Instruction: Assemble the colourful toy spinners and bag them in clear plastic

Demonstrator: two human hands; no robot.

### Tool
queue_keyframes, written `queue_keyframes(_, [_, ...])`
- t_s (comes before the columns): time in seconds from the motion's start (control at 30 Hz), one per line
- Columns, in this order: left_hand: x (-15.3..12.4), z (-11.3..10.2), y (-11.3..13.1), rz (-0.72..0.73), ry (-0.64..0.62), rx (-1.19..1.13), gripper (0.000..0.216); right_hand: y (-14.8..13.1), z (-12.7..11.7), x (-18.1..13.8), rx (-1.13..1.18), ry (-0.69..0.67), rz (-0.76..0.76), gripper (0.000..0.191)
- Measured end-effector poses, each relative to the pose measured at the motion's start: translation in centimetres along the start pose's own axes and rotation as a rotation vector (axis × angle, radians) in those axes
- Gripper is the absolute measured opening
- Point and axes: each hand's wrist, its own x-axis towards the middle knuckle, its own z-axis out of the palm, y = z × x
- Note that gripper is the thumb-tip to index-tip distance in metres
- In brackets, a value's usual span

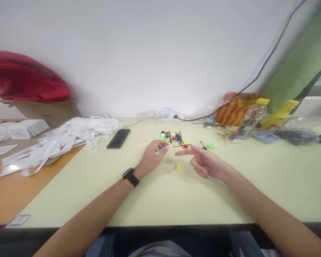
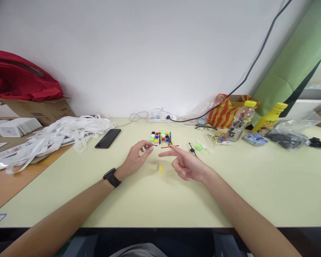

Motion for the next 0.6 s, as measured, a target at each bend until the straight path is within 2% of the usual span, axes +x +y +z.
queue_keyframes(0.07, [0.0,0.0,-0.1,-0.009,-0.007,0.006,0.020,-0.7,-0.4,-0.5,0.136,-0.117,0.001,0.072])
queue_keyframes(0.1, [0.0,0.0,-0.1,-0.012,-0.009,0.013,0.020,-0.9,-0.5,-0.6,0.156,-0.089,-0.026,0.070])
queue_keyframes(0.17, [0.0,0.1,-0.1,-0.020,-0.009,0.034,0.019,-0.9,-0.3,-0.5,0.083,0.064,-0.092,0.064])
queue_keyframes(0.23, [0.0,0.2,-0.2,-0.028,-0.006,0.055,0.020,-0.5,0.4,-0.1,-0.113,0.193,-0.166,0.055])
queue_keyframes(0.27, [0.0,0.3,-0.2,-0.033,-0.010,0.060,0.020,-0.2,0.8,0.0,-0.223,0.214,-0.207,0.050])
queue_keyframes(0.43, [-0.1,0.6,-0.6,-0.028,-0.090,0.039,0.021,1.5,2.7,0.4,-0.593,0.031,-0.379,0.032])
queue_keyframes(0.53, [-0.1,0.8,-1.0,-0.016,-0.135,0.027,0.022,1.6,2.7,0.4,-0.694,0.005,-0.427,0.025])
queue_keyframes(0.6, [-0.1,1.0,-1.2,-0.013,-0.142,0.023,0.022,0.6,2.7,-0.2,-0.700,0.014,-0.441,0.022])
